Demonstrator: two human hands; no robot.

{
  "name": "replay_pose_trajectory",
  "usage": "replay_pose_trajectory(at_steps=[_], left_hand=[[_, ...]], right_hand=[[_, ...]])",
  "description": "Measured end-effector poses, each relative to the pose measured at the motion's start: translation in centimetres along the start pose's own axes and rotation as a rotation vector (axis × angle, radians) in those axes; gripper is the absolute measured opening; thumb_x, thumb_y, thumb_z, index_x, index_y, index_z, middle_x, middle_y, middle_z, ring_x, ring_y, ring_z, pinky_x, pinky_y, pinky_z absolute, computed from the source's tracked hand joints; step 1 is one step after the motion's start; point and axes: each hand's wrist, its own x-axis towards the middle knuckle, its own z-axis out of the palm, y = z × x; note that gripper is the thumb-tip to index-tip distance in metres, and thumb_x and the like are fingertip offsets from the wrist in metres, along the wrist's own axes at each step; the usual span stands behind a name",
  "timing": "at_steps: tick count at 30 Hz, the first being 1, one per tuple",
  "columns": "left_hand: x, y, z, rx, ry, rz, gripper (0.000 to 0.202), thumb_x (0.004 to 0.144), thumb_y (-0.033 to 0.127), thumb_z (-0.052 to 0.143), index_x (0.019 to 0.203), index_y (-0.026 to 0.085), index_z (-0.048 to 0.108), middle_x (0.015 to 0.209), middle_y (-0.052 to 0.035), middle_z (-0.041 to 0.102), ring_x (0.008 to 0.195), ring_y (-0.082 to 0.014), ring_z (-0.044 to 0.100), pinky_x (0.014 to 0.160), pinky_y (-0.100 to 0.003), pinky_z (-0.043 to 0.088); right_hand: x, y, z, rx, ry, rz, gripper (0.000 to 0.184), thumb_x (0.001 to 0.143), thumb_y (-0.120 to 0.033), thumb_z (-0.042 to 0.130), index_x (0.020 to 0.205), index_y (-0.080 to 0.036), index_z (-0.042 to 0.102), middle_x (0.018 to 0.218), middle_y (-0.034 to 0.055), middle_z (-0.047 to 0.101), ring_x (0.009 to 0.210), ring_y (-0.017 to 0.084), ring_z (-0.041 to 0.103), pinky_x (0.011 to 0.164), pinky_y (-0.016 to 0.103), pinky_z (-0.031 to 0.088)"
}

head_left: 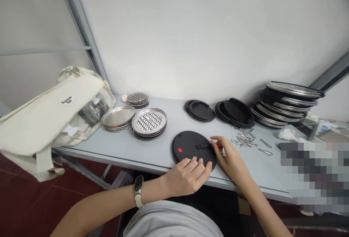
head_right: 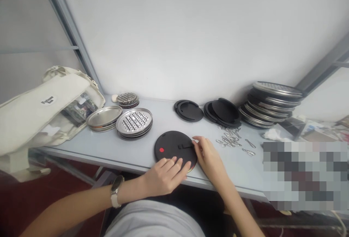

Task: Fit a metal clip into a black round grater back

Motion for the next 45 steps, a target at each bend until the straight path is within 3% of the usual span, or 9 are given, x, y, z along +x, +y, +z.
replay_pose_trajectory(at_steps=[8,12,16,21,29,33,45], left_hand=[[-0.2,0.0,0.2,0.007,-0.044,0.022,0.035,0.099,0.033,0.054,0.125,0.011,0.059,0.106,-0.0120,0.068,0.091,-0.0186,0.065,0.074,-0.027,0.044],[-0.2,0.0,0.2,-0.012,-0.012,0.006,0.034,0.098,0.032,0.055,0.124,0.010,0.061,0.106,-0.0111,0.068,0.091,-0.0183,0.064,0.073,-0.027,0.043],[-0.3,0.1,0.2,0.000,-0.057,0.019,0.035,0.099,0.032,0.054,0.127,0.011,0.059,0.108,-0.0123,0.067,0.093,-0.0186,0.064,0.075,-0.027,0.043],[-0.3,0.1,0.2,0.000,-0.045,0.016,0.035,0.098,0.032,0.054,0.125,0.010,0.059,0.108,-0.0119,0.067,0.093,-0.0185,0.064,0.076,-0.028,0.044],[-0.4,0.1,0.2,0.007,-0.066,0.022,0.036,0.098,0.032,0.054,0.127,0.011,0.058,0.109,-0.0114,0.067,0.093,-0.0176,0.065,0.075,-0.028,0.045],[-0.3,0.2,0.2,0.005,-0.062,0.017,0.035,0.099,0.033,0.054,0.126,0.011,0.059,0.109,-0.0111,0.067,0.093,-0.0169,0.065,0.074,-0.027,0.045],[0.1,0.0,0.0,-0.027,0.026,-0.009,0.029,0.097,0.030,0.056,0.119,0.011,0.065,0.102,-0.0095,0.069,0.088,-0.0178,0.063,0.074,-0.027,0.044]], right_hand=[[-0.1,0.2,0.0,0.041,0.033,0.032,0.019,0.098,-0.039,0.045,0.099,-0.022,0.054,0.078,0.0032,0.060,0.067,0.017,0.056,0.067,0.030,0.049],[0.0,0.3,0.0,0.069,0.010,0.040,0.018,0.098,-0.037,0.044,0.097,-0.023,0.054,0.084,0.0047,0.063,0.073,0.018,0.059,0.070,0.031,0.050],[0.3,0.5,0.3,0.079,-0.007,0.026,0.018,0.099,-0.035,0.040,0.096,-0.023,0.053,0.089,0.0069,0.064,0.079,0.020,0.062,0.074,0.034,0.051],[0.3,1.0,0.5,0.090,-0.032,-0.004,0.018,0.099,-0.029,0.037,0.102,-0.023,0.053,0.096,0.0081,0.064,0.091,0.022,0.063,0.082,0.035,0.051],[0.3,1.0,0.3,0.073,-0.082,-0.004,0.024,0.096,-0.022,0.036,0.108,-0.022,0.056,0.091,0.0081,0.061,0.083,0.022,0.062,0.075,0.034,0.052],[0.4,0.9,0.2,0.100,-0.074,0.010,0.018,0.098,-0.028,0.038,0.103,-0.022,0.054,0.094,0.0087,0.064,0.087,0.022,0.063,0.079,0.036,0.051],[0.5,0.7,0.2,0.083,-0.103,0.086,0.024,0.099,-0.037,0.036,0.103,-0.021,0.054,0.079,0.0062,0.066,0.072,0.022,0.065,0.067,0.033,0.050]])
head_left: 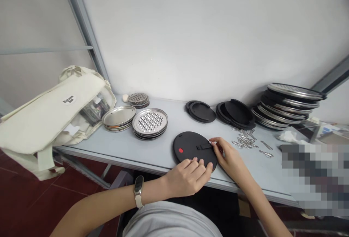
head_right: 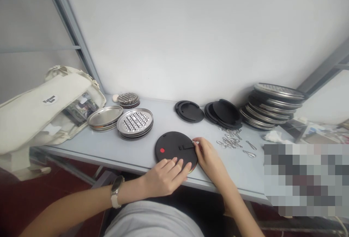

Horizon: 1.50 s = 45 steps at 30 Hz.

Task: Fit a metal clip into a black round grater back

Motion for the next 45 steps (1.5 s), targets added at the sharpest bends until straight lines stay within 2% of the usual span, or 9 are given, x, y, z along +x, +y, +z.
replay_pose_trajectory(at_steps=[6,16,26,45], left_hand=[[-0.10,0.00,0.09,0.002,-0.003,0.009,0.031,0.098,0.030,0.056,0.120,0.010,0.063,0.103,-0.0098,0.068,0.089,-0.0180,0.063,0.073,-0.028,0.043],[-0.18,0.00,0.01,0.009,-0.024,0.012,0.032,0.097,0.031,0.057,0.121,0.011,0.063,0.105,-0.0103,0.068,0.091,-0.0181,0.063,0.075,-0.027,0.043],[-0.38,0.04,0.11,0.037,-0.077,0.040,0.035,0.099,0.033,0.053,0.125,0.011,0.060,0.107,-0.0118,0.067,0.092,-0.0181,0.063,0.075,-0.027,0.044],[-0.30,-0.09,0.07,0.010,-0.023,0.037,0.032,0.096,0.030,0.058,0.122,0.011,0.063,0.105,-0.0098,0.067,0.089,-0.0175,0.062,0.074,-0.027,0.044]], right_hand=[[-0.06,-0.53,-0.31,0.019,-0.057,0.056,0.024,0.099,-0.038,0.033,0.103,-0.022,0.050,0.070,0.0029,0.065,0.058,0.020,0.063,0.056,0.030,0.047],[-0.13,-0.57,-0.44,0.058,-0.145,0.124,0.021,0.099,-0.038,0.031,0.108,-0.024,0.044,0.074,0.0012,0.068,0.060,0.019,0.065,0.059,0.028,0.045],[-0.16,-0.49,-0.47,0.064,-0.142,0.146,0.021,0.098,-0.041,0.033,0.105,-0.025,0.044,0.070,0.0001,0.066,0.055,0.019,0.061,0.058,0.027,0.043],[-0.20,-0.51,-0.50,0.043,-0.112,0.172,0.013,0.094,-0.036,0.036,0.099,-0.025,0.041,0.066,-0.0020,0.064,0.052,0.017,0.057,0.058,0.026,0.041]])
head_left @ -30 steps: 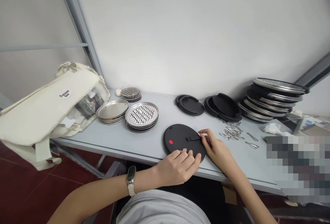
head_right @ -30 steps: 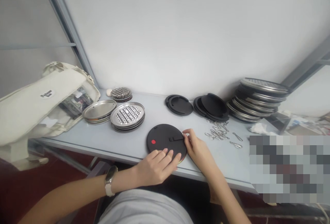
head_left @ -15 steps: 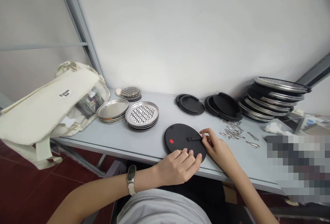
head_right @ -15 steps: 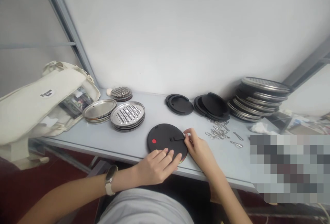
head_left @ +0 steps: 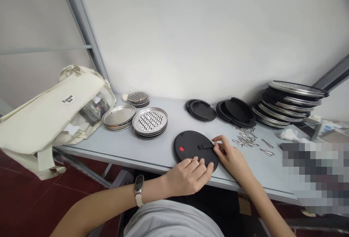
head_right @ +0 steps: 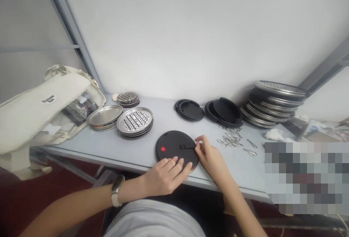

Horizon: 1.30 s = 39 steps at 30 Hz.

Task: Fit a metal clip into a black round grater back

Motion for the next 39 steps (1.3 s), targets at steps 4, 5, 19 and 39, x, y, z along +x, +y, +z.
replay_pose_trajectory(at_steps=[4,5,19,39], left_hand=[[-0.05,0.08,0.06,0.010,-0.013,-0.006,0.032,0.097,0.031,0.057,0.123,0.012,0.062,0.106,-0.0105,0.067,0.091,-0.0182,0.063,0.076,-0.027,0.044],[-0.04,0.08,0.06,0.015,-0.017,-0.007,0.032,0.097,0.030,0.057,0.123,0.012,0.062,0.107,-0.0107,0.067,0.091,-0.0182,0.063,0.076,-0.027,0.044],[-0.02,0.09,-0.02,0.032,-0.034,-0.005,0.034,0.097,0.030,0.056,0.125,0.012,0.060,0.109,-0.0099,0.067,0.094,-0.0177,0.064,0.075,-0.028,0.045],[-0.09,0.15,0.09,0.044,-0.049,-0.007,0.034,0.098,0.031,0.054,0.126,0.012,0.060,0.111,-0.0108,0.067,0.093,-0.0168,0.064,0.075,-0.027,0.045]], right_hand=[[-0.06,0.17,0.09,-0.018,0.015,0.007,0.011,0.093,-0.035,0.038,0.095,-0.025,0.043,0.064,-0.0026,0.062,0.052,0.017,0.056,0.058,0.026,0.042],[-0.09,0.18,0.12,-0.015,0.018,0.005,0.012,0.094,-0.036,0.039,0.095,-0.025,0.043,0.064,-0.0026,0.061,0.052,0.017,0.056,0.058,0.026,0.042],[-0.02,0.40,0.21,0.037,0.202,-0.121,0.019,0.098,-0.039,0.043,0.096,-0.022,0.050,0.088,0.0062,0.063,0.081,0.020,0.061,0.077,0.033,0.048],[0.10,0.43,0.18,-0.003,0.103,-0.130,0.022,0.099,-0.034,0.037,0.102,-0.022,0.055,0.088,0.0061,0.067,0.080,0.021,0.063,0.073,0.032,0.048]])
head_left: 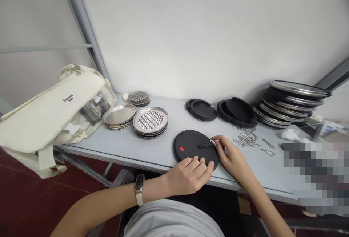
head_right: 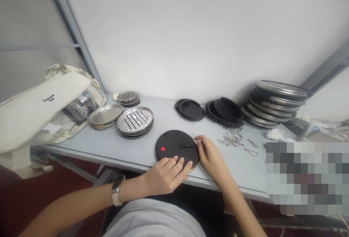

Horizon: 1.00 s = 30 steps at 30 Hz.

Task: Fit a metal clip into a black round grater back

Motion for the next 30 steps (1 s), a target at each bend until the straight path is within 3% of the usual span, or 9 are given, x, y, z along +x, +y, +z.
replay_pose_trajectory(at_steps=[8,13,21,30], left_hand=[[0.06,-0.04,-0.14,-0.015,-0.019,0.013,0.034,0.099,0.031,0.053,0.126,0.011,0.059,0.108,-0.0122,0.067,0.093,-0.0186,0.064,0.077,-0.027,0.044],[0.15,-0.11,-0.15,-0.029,0.038,-0.005,0.032,0.098,0.031,0.055,0.122,0.011,0.063,0.106,-0.0108,0.068,0.091,-0.0179,0.064,0.075,-0.027,0.044],[-0.21,0.08,0.13,-0.016,-0.051,0.020,0.038,0.099,0.033,0.054,0.129,0.010,0.057,0.111,-0.0132,0.066,0.095,-0.0192,0.064,0.076,-0.028,0.045],[-0.08,0.05,0.08,-0.023,0.008,-0.001,0.035,0.098,0.032,0.055,0.125,0.011,0.060,0.109,-0.0117,0.067,0.094,-0.0182,0.063,0.076,-0.028,0.044]], right_hand=[[-0.02,-0.60,-0.23,0.029,-0.061,0.021,0.025,0.100,-0.036,0.034,0.106,-0.023,0.054,0.082,0.0048,0.067,0.070,0.020,0.063,0.064,0.030,0.047],[-0.09,-0.74,-0.32,0.052,-0.071,0.035,0.024,0.100,-0.038,0.035,0.105,-0.023,0.052,0.069,0.0001,0.060,0.063,0.018,0.059,0.063,0.029,0.046],[-0.01,-0.69,-0.17,0.060,-0.070,0.035,0.021,0.099,-0.037,0.035,0.103,-0.022,0.050,0.074,0.0020,0.063,0.066,0.019,0.061,0.064,0.030,0.047],[-0.09,-0.40,0.08,0.036,-0.021,0.023,0.019,0.099,-0.037,0.037,0.100,-0.023,0.049,0.071,0.0000,0.057,0.060,0.017,0.056,0.062,0.029,0.045]])
